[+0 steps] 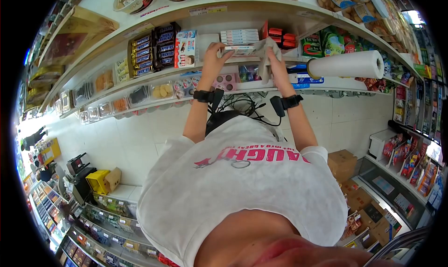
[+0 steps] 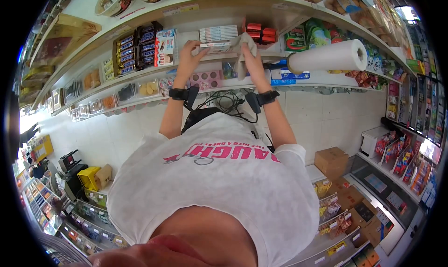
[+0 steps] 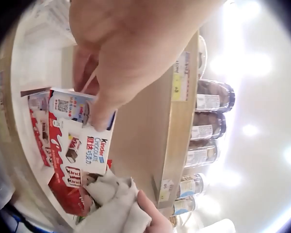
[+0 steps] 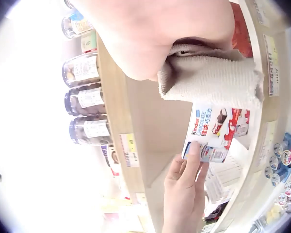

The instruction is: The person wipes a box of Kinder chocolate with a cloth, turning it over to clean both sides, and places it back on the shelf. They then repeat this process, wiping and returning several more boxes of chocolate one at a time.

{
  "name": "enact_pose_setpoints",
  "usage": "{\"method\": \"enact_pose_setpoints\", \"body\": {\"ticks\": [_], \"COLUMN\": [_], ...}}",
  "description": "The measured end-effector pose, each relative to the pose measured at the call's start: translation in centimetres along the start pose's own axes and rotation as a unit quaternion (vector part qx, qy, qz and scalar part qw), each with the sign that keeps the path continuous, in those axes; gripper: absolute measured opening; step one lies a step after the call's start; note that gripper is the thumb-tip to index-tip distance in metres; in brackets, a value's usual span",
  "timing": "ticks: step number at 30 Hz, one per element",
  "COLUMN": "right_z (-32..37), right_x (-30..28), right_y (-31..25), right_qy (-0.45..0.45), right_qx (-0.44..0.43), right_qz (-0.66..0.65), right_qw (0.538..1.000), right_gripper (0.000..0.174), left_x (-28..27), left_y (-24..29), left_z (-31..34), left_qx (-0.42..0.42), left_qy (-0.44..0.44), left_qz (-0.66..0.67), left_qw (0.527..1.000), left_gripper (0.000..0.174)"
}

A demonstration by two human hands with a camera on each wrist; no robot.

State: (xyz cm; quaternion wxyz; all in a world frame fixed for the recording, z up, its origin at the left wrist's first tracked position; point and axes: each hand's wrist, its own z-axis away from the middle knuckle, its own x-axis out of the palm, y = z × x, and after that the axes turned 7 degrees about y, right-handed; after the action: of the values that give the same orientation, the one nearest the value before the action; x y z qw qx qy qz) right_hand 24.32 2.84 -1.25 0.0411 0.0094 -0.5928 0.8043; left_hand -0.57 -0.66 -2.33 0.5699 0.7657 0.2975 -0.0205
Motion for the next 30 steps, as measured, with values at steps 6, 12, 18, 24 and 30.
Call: {"method": "enact_pose_setpoints", "body": {"ticks": [6, 12, 18, 24, 30], "right_z": [3.7, 6.3, 7.0, 7.4, 8.7], "right_x": [-0.5, 2.2, 2.7, 4.8, 9.5], "right_y": [-6.2, -8.0, -6.9, -7.1, -6.8], "right_qy": [0.086, -0.011, -0.124, -0.093, -0.115], "right_qx": [-0.057, -0.115, -0.098, -0.188, -0.142], "right_qz": [0.049, 0.119, 0.249, 0.258, 0.174], "right_qw": [0.993, 0.986, 0.956, 0.943, 0.968], "right_gripper": [0.062, 0.054, 0.043, 0.043, 0.046], "left_x": [-3.0, -3.2, -5.5, -8.1, -8.1], "left_y": [7.8, 9.8, 8.8, 9.2, 9.8], "left_z": [-1.0, -0.9, -0.9, 0.5, 2.1], "left_qx": [-0.088, -0.054, -0.178, -0.21, -0.142], "left_qy": [-0.016, -0.008, -0.106, -0.084, -0.104], "left_qz": [0.094, 0.129, 0.177, 0.25, 0.132], "left_qw": [0.991, 0.99, 0.962, 0.941, 0.976], "left_gripper": [0.025, 0.028, 0.034, 0.037, 0.028]}}
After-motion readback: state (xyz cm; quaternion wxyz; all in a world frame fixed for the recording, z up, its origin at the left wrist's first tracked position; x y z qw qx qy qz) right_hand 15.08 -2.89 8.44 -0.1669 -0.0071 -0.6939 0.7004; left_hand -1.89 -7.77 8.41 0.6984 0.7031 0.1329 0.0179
